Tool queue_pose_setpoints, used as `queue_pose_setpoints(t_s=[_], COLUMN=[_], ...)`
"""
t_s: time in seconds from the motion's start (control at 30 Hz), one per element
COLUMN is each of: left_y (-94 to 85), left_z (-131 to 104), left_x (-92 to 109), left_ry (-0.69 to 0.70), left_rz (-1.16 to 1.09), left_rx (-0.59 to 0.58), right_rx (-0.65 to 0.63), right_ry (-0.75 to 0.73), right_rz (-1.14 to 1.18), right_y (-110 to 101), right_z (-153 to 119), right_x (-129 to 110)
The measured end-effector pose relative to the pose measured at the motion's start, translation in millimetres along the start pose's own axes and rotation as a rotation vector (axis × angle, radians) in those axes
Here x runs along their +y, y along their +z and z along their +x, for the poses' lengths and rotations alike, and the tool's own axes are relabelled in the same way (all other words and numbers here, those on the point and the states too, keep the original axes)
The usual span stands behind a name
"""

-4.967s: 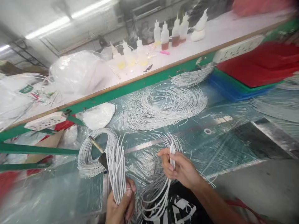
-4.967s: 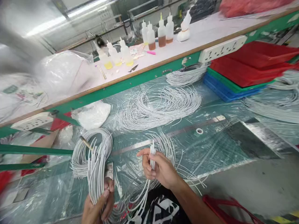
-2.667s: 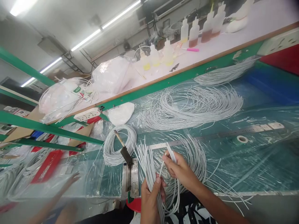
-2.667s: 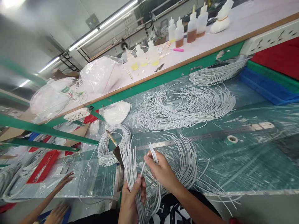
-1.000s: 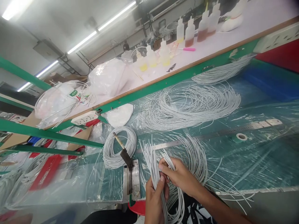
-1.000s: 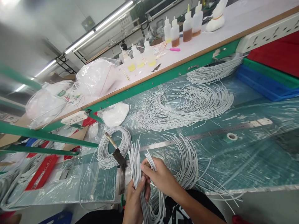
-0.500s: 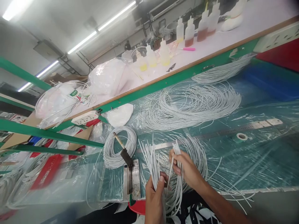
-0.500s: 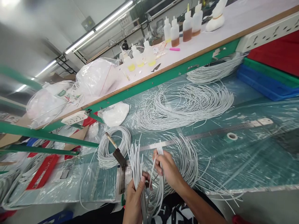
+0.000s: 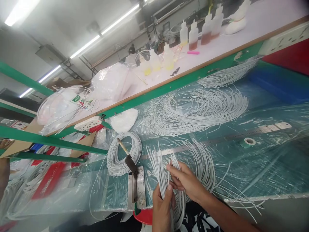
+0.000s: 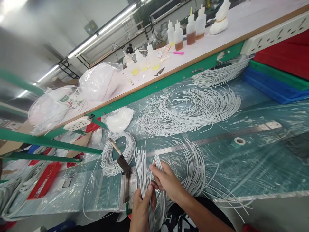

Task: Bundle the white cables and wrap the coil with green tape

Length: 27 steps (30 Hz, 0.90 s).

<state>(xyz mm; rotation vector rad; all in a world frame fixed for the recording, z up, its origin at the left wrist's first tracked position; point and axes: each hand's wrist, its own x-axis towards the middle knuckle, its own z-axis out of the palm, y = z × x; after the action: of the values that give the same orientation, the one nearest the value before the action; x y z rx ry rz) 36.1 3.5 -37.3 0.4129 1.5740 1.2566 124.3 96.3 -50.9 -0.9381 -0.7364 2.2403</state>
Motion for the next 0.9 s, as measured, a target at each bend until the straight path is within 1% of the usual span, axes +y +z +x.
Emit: queue_pose_setpoints(t_s=[0.07, 0.13, 0.17, 0.23, 0.3, 0.37, 0.43, 0.5, 0.57, 0.63, 0.73, 0.83, 0.9], left_y=[-2.2, -5.7, -7.6, -11.2, -13.3, -13.5, -11.9, -10.1, -9.4, -11.0, -16.8, -21.8, -22.5], left_z=[0, 0, -1, -1, -1, -1, 0, 0, -1, -3, -6, -8, -9], left_x=[1, 3, 4, 6, 6, 6, 6, 6, 5, 2, -5, -12, -14], left_ry=[0.002, 0.054, 0.084, 0.094, 0.054, 0.028, 0.026, 0.029, 0.038, 0.053, 0.044, -0.002, -0.017], left_rz=[-0.024, -0.033, -0.032, -0.029, -0.021, 0.004, 0.034, 0.053, 0.061, 0.059, 0.066, 0.092, 0.102], left_rx=[0.023, 0.021, 0.007, -0.036, -0.1, -0.147, -0.144, -0.118, -0.098, -0.101, -0.144, -0.197, -0.215], right_rx=[0.041, 0.099, 0.113, 0.081, -0.003, -0.078, -0.088, -0.036, 0.009, 0.041, 0.067, 0.073, 0.082], right_ry=[-0.11, -0.205, -0.225, -0.18, -0.072, 0.012, 0.039, 0.025, 0.005, -0.041, -0.106, -0.12, -0.127], right_rz=[0.054, 0.119, 0.149, 0.175, 0.148, 0.1, 0.058, 0.044, 0.06, 0.113, 0.216, 0.301, 0.316], right_y=[-7, -18, -22, -27, -24, -16, -7, -2, -2, -8, -24, -36, -38], right_z=[3, 6, 7, 7, 4, 0, -2, -1, 3, 10, 24, 37, 42], right_x=[-6, -17, -23, -31, -32, -26, -17, -11, -10, -14, -25, -31, -31])
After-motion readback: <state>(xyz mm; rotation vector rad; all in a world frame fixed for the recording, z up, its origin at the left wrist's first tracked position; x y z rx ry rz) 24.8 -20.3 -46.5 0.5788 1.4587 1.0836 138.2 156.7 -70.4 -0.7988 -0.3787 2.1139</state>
